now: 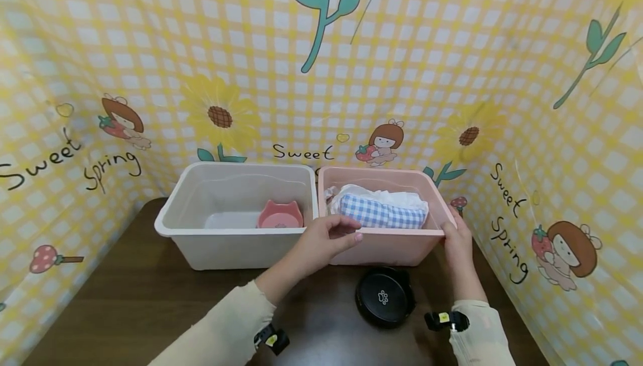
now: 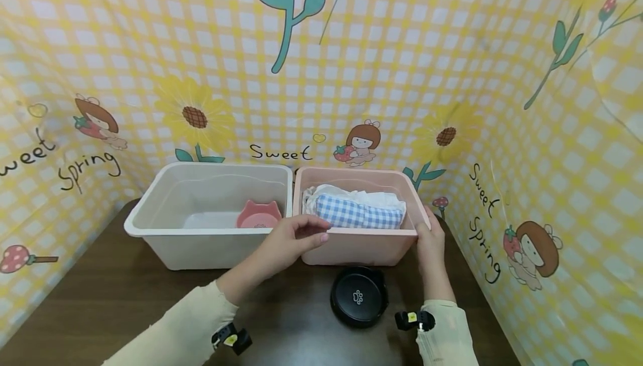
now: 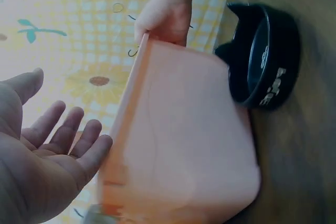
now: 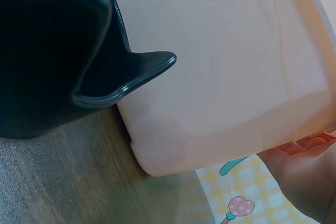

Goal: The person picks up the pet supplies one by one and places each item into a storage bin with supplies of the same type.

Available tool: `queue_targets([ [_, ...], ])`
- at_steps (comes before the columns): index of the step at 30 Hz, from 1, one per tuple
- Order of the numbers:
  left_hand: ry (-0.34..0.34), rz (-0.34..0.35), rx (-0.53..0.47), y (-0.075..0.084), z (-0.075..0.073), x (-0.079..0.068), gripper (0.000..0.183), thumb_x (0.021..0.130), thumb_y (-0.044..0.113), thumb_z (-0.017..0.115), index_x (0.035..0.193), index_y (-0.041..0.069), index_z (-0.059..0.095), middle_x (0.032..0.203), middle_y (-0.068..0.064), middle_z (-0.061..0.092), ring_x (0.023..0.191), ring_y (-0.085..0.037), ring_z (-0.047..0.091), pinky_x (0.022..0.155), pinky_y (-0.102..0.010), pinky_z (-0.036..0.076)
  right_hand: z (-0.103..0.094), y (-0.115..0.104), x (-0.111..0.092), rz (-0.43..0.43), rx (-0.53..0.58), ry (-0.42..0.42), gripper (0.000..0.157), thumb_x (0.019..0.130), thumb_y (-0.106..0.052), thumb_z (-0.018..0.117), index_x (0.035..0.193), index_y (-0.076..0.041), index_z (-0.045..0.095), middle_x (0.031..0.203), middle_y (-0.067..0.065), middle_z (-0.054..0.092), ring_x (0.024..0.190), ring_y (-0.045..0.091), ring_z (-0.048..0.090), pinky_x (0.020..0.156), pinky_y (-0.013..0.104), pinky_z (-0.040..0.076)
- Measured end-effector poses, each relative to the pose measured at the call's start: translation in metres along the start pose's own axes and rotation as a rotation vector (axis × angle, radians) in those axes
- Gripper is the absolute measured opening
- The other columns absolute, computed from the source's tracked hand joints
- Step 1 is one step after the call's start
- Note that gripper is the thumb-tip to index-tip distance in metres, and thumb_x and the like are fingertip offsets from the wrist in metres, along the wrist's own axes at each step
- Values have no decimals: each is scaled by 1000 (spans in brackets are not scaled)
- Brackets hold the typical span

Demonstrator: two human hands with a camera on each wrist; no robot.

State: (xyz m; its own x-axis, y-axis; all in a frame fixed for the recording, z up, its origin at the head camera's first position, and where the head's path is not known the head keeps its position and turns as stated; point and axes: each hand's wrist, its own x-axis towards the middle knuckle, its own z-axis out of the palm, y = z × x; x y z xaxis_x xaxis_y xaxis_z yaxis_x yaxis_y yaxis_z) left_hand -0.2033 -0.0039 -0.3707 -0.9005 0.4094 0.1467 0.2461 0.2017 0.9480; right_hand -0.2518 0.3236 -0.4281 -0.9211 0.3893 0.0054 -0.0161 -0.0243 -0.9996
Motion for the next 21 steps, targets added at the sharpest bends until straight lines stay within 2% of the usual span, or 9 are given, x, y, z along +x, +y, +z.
queue_targets([
  [4,14,-22,-22,-13,6,-6,40,85,41,72,115,15,67,108,6,68,100,-11,65,88,-30,54,0,0,0,5,-23,0,55,93,-15,41,148,-21,39,152,5,38,129,19,41,83,14,42],
  [8,20,-12,-1,-22,11,-9,38,85,40,72,114,16,67,107,6,68,100,-10,64,88,-29,53,-1,0,-1,7,-27,8,55,93,-15,41,148,-21,39,152,5,38,128,18,41,85,16,42],
  [14,-2,-23,-9,-45,21,-15,37,85,40,72,113,17,66,108,4,68,101,-11,64,88,-27,53,-2,-1,-1,17,-39,7,55,94,-16,41,148,-23,38,153,4,37,129,19,40,90,22,41],
  [18,-21,-51,-2,-63,30,-20,35,85,38,73,112,17,66,106,2,68,101,-13,65,86,-28,53,-1,-2,-1,15,-32,6,55,94,-16,41,148,-23,39,152,4,38,128,19,41,87,19,42],
  [21,-2,-59,17,-73,35,-22,35,85,38,73,111,16,66,106,2,69,100,-14,65,85,-28,53,1,-2,-2,9,-27,8,55,93,-15,41,147,-23,40,152,4,38,128,18,41,84,15,42],
])
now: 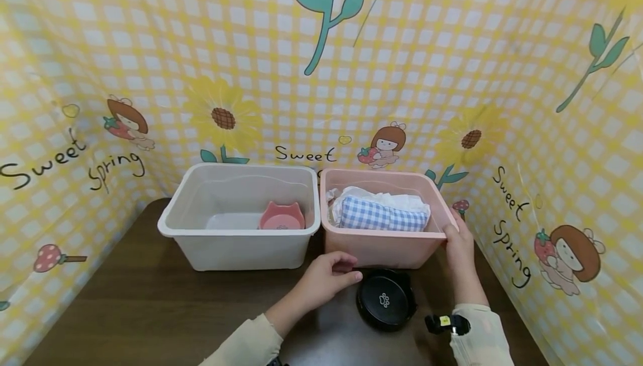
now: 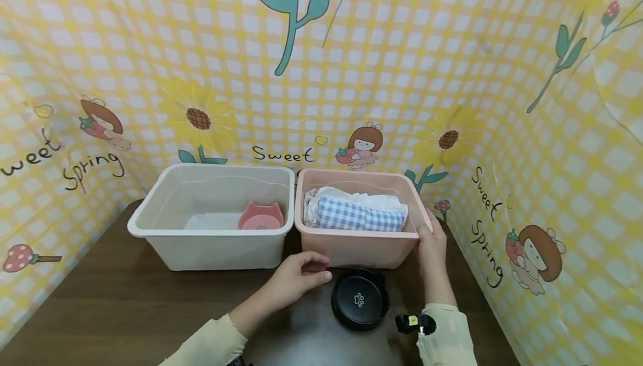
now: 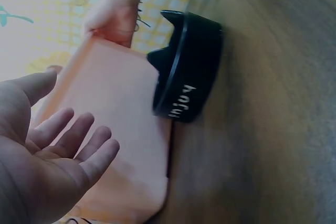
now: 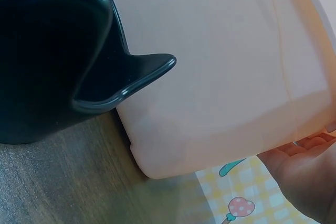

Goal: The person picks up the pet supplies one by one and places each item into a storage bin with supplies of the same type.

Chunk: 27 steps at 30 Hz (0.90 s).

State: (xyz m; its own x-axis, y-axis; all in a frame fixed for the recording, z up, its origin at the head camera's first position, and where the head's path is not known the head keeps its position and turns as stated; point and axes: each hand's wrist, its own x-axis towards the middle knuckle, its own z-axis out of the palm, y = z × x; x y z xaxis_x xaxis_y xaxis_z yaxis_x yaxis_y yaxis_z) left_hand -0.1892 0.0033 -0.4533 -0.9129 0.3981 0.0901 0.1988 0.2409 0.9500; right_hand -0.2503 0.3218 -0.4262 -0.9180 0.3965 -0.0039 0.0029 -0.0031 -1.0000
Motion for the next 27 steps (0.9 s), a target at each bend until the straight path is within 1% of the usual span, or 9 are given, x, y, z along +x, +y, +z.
queue_targets([
  [4,38,-3,-5,-8,5,2,35,85,35,74,112,15,66,109,-1,69,103,-18,65,86,-31,54,-1,0,0,-6,-11,0,55,93,-15,41,148,-22,39,152,5,38,127,20,41,83,17,42],
  [8,39,-11,-2,-15,9,4,38,84,33,74,115,13,66,115,-6,67,108,-23,64,91,-38,53,-1,1,1,-7,-9,5,55,93,-15,41,147,-23,41,151,5,39,125,20,42,82,18,43],
  [11,29,-19,18,-19,13,6,39,84,33,74,116,13,65,118,-7,67,109,-25,63,92,-40,52,-1,3,2,-14,4,6,55,93,-14,41,147,-23,41,150,6,40,125,19,42,81,17,43],
  [14,26,-41,36,-22,17,10,40,84,34,74,117,14,65,119,-5,66,109,-25,63,91,-39,53,-2,3,3,-13,15,5,55,92,-14,40,147,-22,40,151,5,39,126,19,41,82,17,43],
  [17,19,-60,49,-25,22,14,46,83,37,75,119,11,63,121,-6,65,109,-25,63,90,-39,53,-2,4,4,-10,17,9,56,92,-13,40,147,-22,40,152,5,39,127,19,41,82,17,43],
  [22,-6,-71,109,-32,28,18,52,82,39,75,121,6,63,120,-7,66,109,-24,63,91,-40,52,-2,5,6,-14,28,12,56,92,-13,41,147,-21,41,150,5,41,125,18,43,82,16,43],
  [24,-19,-88,137,-34,30,18,52,81,38,76,120,6,63,118,-7,67,109,-24,63,91,-40,52,-2,5,6,-10,28,9,56,92,-13,42,147,-22,41,150,5,41,125,18,43,81,15,44],
  [27,-44,-112,172,-36,32,18,52,81,37,77,121,6,63,117,-8,67,109,-24,63,91,-40,52,-3,5,5,0,28,9,55,92,-14,42,147,-23,41,151,4,40,126,19,43,83,17,44],
])
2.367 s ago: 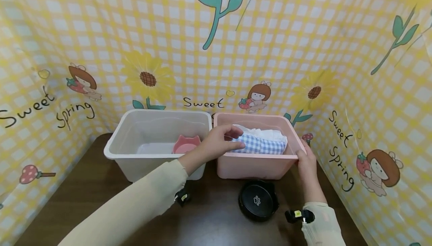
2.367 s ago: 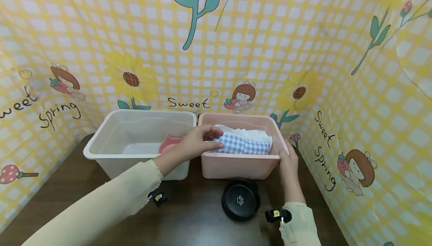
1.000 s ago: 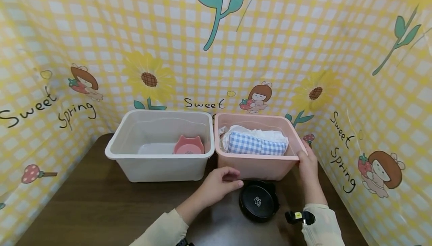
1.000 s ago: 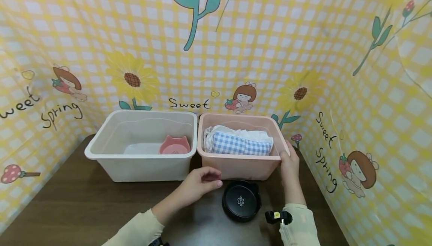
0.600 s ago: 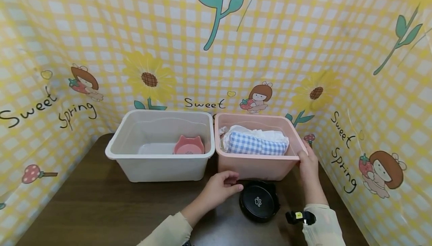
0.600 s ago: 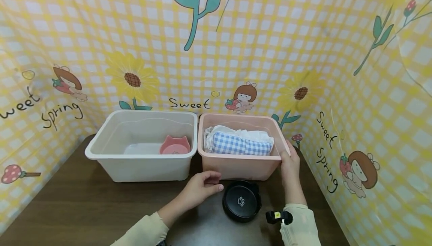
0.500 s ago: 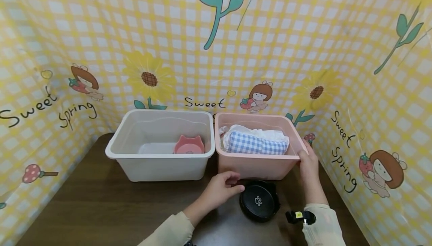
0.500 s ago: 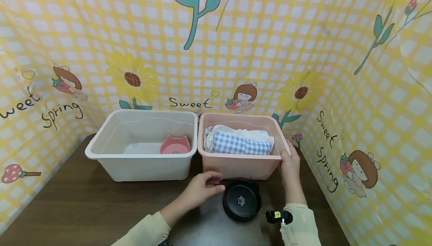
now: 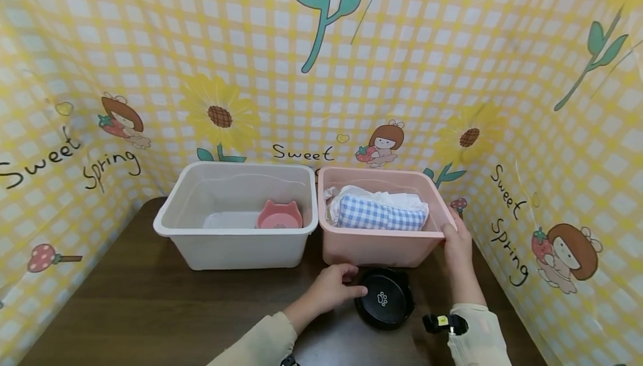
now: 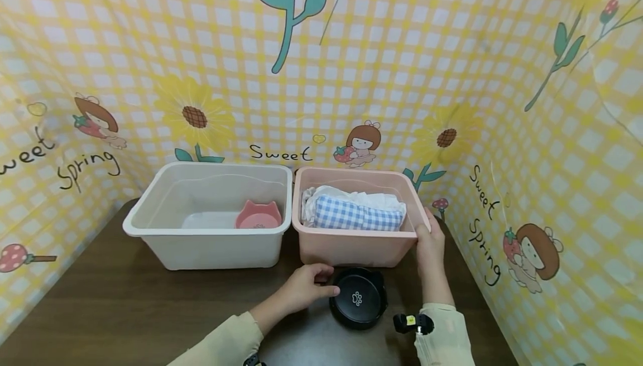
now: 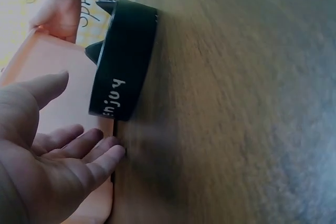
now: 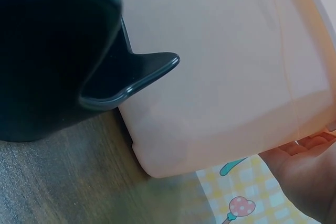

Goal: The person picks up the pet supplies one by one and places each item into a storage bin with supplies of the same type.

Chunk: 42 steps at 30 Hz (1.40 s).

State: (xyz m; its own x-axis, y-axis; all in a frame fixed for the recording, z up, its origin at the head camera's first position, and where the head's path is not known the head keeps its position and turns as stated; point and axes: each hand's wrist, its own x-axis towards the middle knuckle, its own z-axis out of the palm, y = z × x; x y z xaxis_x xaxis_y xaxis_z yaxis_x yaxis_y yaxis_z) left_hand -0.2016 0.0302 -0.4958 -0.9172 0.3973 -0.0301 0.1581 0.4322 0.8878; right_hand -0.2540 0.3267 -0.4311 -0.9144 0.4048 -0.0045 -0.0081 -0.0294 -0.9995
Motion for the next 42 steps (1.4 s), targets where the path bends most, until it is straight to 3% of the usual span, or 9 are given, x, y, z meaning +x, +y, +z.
queue_targets([
  [5,-2,22,52,3,7,3,52,81,37,77,120,5,64,116,-9,67,108,-25,63,90,-41,51,-5,-2,0,-1,-21,13,55,92,-14,41,147,-25,41,152,3,39,129,19,41,90,24,40],
  [10,34,49,90,1,14,7,55,78,31,80,122,3,62,118,-10,67,108,-25,63,90,-39,51,-3,-2,-1,4,-16,-1,56,92,-14,41,148,-24,39,152,3,38,129,19,41,86,20,42],
  [14,60,31,84,-3,17,10,55,77,29,81,122,5,62,118,-8,66,109,-24,62,92,-40,51,2,-9,-7,-4,-23,-16,57,92,-13,40,148,-23,38,153,4,38,131,20,40,88,22,41],
  [20,66,6,106,-1,19,15,40,78,25,79,113,7,69,112,-4,69,110,-22,61,95,-42,48,1,-7,-5,-20,-25,-10,56,92,-14,40,148,-23,39,152,4,39,131,21,40,89,24,41],
  [28,64,50,126,-7,13,21,32,75,11,75,107,7,72,103,-3,71,89,-14,62,77,-29,52,2,0,-2,-32,-31,-9,56,92,-14,40,148,-23,39,151,3,39,130,20,41,88,23,41],
  [31,71,58,116,-10,11,22,28,76,9,73,104,8,73,100,-3,70,88,-13,61,76,-28,50,2,-3,-3,-24,-41,-12,56,92,-14,40,148,-23,39,151,3,40,130,20,41,88,23,42],
  [42,188,109,118,-17,16,26,15,74,8,78,89,10,77,86,0,73,81,-11,64,71,-24,50,7,-22,-20,3,-24,-27,59,90,-9,40,148,-15,38,152,9,38,130,24,40,88,25,41],
])
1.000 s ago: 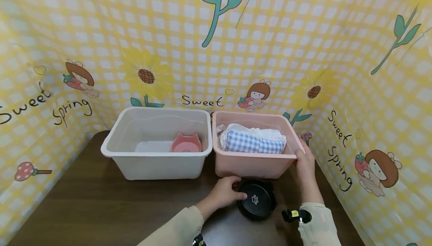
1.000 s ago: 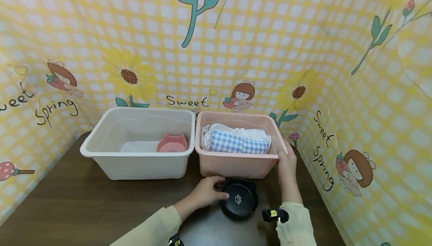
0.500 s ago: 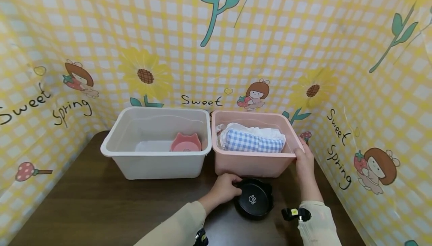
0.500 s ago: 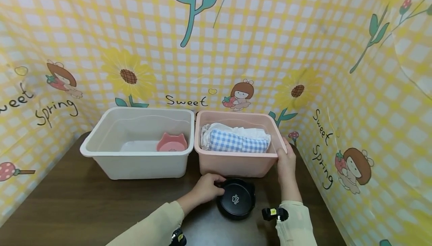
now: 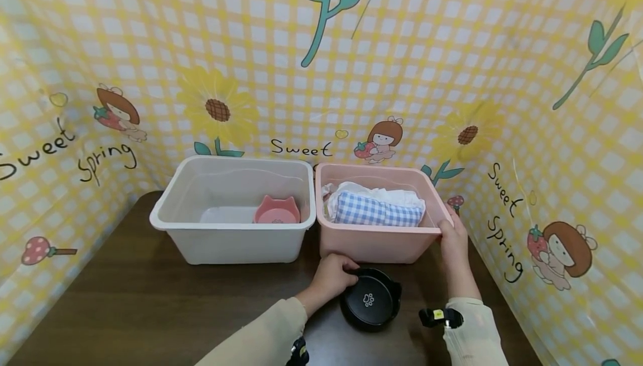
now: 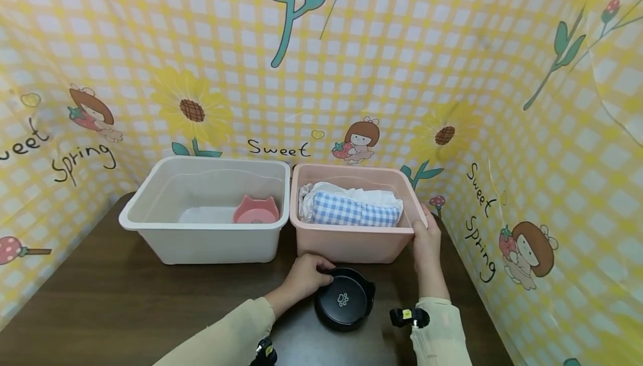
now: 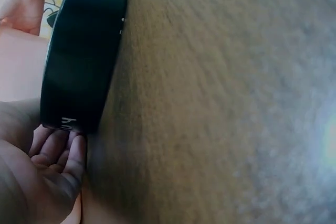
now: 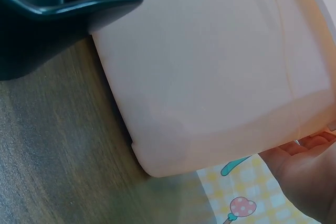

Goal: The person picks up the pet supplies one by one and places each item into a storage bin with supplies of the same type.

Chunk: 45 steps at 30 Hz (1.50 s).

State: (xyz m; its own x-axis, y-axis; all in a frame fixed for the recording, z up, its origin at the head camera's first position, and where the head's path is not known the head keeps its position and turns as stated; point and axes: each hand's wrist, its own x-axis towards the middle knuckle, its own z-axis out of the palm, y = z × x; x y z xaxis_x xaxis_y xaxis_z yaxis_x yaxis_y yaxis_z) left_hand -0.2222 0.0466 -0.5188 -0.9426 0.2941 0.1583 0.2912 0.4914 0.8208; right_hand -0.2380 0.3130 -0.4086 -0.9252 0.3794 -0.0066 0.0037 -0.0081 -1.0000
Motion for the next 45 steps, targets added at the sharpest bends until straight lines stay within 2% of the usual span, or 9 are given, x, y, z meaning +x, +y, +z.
queue_targets([
  [6,25,2,4,-2,-1,2,12,73,9,80,84,12,78,79,4,73,74,-4,61,64,-21,49,-1,8,10,17,15,20,58,90,-10,41,148,-20,39,152,6,38,130,21,40,92,28,40],
  [11,-4,29,27,-4,-4,4,10,73,11,80,82,13,78,74,9,72,68,-1,60,59,-19,48,-3,19,20,8,30,26,56,92,-13,41,147,-22,41,151,4,39,127,18,41,90,25,41],
  [18,-25,8,38,-8,-10,3,9,73,15,81,82,15,78,72,12,72,67,0,59,58,-19,48,-5,23,23,28,27,20,57,92,-14,41,148,-24,38,153,2,36,132,20,39,99,31,37],
  [25,-41,7,25,-8,-16,0,9,74,17,81,82,18,79,71,16,71,70,0,60,60,-20,48,-6,23,24,27,54,22,56,93,-13,40,148,-24,39,153,3,37,131,19,39,90,23,40],
  [31,-53,-17,2,-2,-23,-1,7,74,21,81,80,24,78,74,18,70,73,-1,60,61,-22,49,-6,22,24,8,46,23,56,93,-13,39,147,-24,39,152,3,37,130,19,40,88,21,41],
  [37,-66,-19,-9,3,-34,-7,8,75,21,80,83,22,79,79,17,71,75,-2,61,62,-22,50,-4,21,24,9,61,20,56,93,-12,41,147,-23,39,152,3,38,131,19,40,91,23,42],
  [45,-75,-48,-20,6,-58,-20,7,76,24,80,82,26,78,77,17,70,70,-5,61,58,-25,52,-4,21,20,18,62,11,56,93,-12,41,148,-23,39,153,3,37,130,19,40,89,20,41],
])
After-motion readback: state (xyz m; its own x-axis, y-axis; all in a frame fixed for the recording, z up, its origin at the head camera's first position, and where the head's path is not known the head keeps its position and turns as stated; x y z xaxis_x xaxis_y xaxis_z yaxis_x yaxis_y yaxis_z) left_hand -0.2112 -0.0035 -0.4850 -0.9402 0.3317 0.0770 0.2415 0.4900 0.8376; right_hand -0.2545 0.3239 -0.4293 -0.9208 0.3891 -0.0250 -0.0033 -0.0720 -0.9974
